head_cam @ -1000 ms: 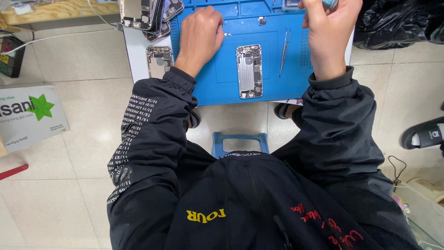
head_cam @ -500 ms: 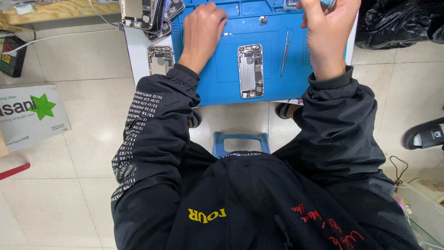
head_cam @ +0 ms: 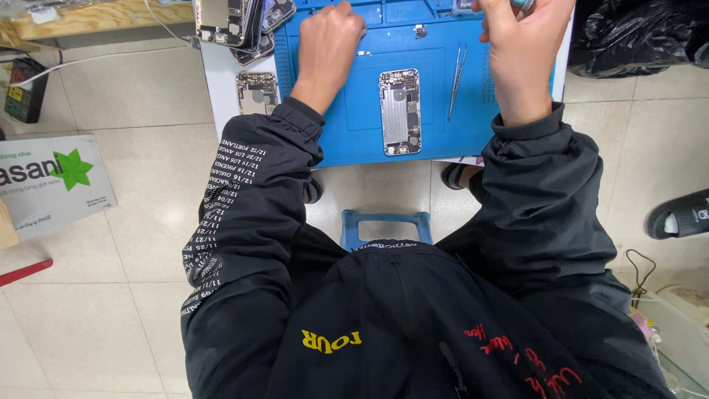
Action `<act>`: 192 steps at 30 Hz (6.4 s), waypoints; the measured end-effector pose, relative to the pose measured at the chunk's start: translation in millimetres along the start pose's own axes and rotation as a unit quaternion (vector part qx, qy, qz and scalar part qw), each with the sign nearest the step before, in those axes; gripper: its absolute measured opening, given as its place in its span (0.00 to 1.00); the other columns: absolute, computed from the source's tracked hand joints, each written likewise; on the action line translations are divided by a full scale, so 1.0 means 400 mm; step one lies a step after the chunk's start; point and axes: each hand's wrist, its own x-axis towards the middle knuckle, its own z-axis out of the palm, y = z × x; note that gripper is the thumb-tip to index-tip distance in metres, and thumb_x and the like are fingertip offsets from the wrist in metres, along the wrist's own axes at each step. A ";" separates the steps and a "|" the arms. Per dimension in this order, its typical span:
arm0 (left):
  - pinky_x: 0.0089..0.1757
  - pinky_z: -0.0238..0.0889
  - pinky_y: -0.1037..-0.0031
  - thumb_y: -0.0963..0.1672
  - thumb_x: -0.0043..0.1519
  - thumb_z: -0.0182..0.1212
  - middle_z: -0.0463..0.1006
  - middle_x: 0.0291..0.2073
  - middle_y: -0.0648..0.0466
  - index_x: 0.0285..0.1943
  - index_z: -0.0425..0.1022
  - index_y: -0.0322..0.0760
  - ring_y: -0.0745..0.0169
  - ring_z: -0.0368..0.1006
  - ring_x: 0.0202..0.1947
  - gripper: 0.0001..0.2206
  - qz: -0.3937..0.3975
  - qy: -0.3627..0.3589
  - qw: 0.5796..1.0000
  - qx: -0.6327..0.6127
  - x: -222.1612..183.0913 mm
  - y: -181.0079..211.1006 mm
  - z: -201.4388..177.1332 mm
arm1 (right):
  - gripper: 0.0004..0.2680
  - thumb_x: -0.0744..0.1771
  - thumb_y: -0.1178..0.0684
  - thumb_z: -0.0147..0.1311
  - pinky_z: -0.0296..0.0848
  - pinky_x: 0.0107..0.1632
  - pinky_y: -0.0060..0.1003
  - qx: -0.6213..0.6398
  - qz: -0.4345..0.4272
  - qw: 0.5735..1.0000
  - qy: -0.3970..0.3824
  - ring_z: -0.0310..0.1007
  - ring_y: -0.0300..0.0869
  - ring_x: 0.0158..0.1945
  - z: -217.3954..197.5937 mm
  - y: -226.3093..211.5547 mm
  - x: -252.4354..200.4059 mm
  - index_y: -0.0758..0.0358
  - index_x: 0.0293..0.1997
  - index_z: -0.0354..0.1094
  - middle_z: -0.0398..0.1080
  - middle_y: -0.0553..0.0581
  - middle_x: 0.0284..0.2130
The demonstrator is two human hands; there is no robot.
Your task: The person uses a screwdriver to remove screws from a disassembled smartphone frame placed on a blue work mat. They then use tweezers to carefully lift and remove a small internal component from the device.
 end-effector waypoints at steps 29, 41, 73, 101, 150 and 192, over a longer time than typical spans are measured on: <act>0.21 0.50 0.76 0.35 0.48 0.62 0.72 0.35 0.61 0.24 0.62 0.53 0.66 0.68 0.36 0.16 0.086 0.005 0.988 0.129 0.009 -0.016 -0.036 | 0.11 0.75 0.59 0.62 0.75 0.35 0.36 -0.034 -0.007 0.999 0.007 0.81 0.46 0.41 0.008 -0.015 0.000 0.59 0.51 0.56 0.73 0.61 0.39; 0.34 0.58 0.66 0.44 0.76 0.43 0.71 0.41 0.53 0.49 0.68 0.39 0.57 0.68 0.31 0.08 -0.123 0.004 0.874 -0.469 0.045 0.006 -0.332 | 0.08 0.74 0.59 0.62 0.75 0.34 0.36 -0.006 -0.003 1.000 0.003 0.79 0.45 0.39 0.022 -0.025 0.003 0.61 0.53 0.63 0.72 0.60 0.37; 0.29 0.65 0.83 0.51 0.74 0.54 0.76 0.49 0.58 0.51 0.75 0.43 0.72 0.73 0.37 0.11 -0.337 0.020 0.302 -0.892 -0.033 0.201 -0.352 | 0.09 0.76 0.51 0.50 0.87 0.45 0.47 0.112 -0.057 0.988 -0.095 0.83 0.61 0.51 0.160 -0.114 -0.069 0.69 0.47 0.65 0.70 0.65 0.38; 0.30 0.76 0.82 0.51 0.69 0.61 0.82 0.47 0.56 0.57 0.79 0.39 0.65 0.82 0.48 0.16 -0.418 -0.009 0.282 -0.864 -0.036 0.221 -0.360 | 0.08 0.74 0.54 0.53 0.89 0.43 0.46 0.101 -0.046 0.988 -0.106 0.85 0.57 0.42 0.155 -0.101 -0.069 0.70 0.44 0.66 0.72 0.65 0.35; 0.43 0.62 0.66 0.66 0.58 0.65 0.56 0.78 0.49 0.59 0.72 0.47 0.51 0.65 0.58 0.32 -0.061 -0.215 0.973 -0.049 -0.208 0.333 -0.305 | 0.04 0.77 0.57 0.50 0.88 0.50 0.53 -0.101 -0.076 0.960 -0.250 0.80 0.58 0.48 0.132 0.086 -0.134 0.68 0.55 0.65 0.73 0.67 0.42; 0.45 0.62 0.67 0.69 0.57 0.62 0.58 0.75 0.44 0.61 0.69 0.49 0.52 0.63 0.57 0.36 -0.056 -0.233 0.971 -0.006 -0.188 0.338 -0.311 | 0.04 0.78 0.58 0.58 0.64 0.29 0.42 -0.210 -0.118 0.930 -0.276 0.66 0.44 0.24 0.138 0.136 -0.115 0.67 0.50 0.73 0.73 0.58 0.24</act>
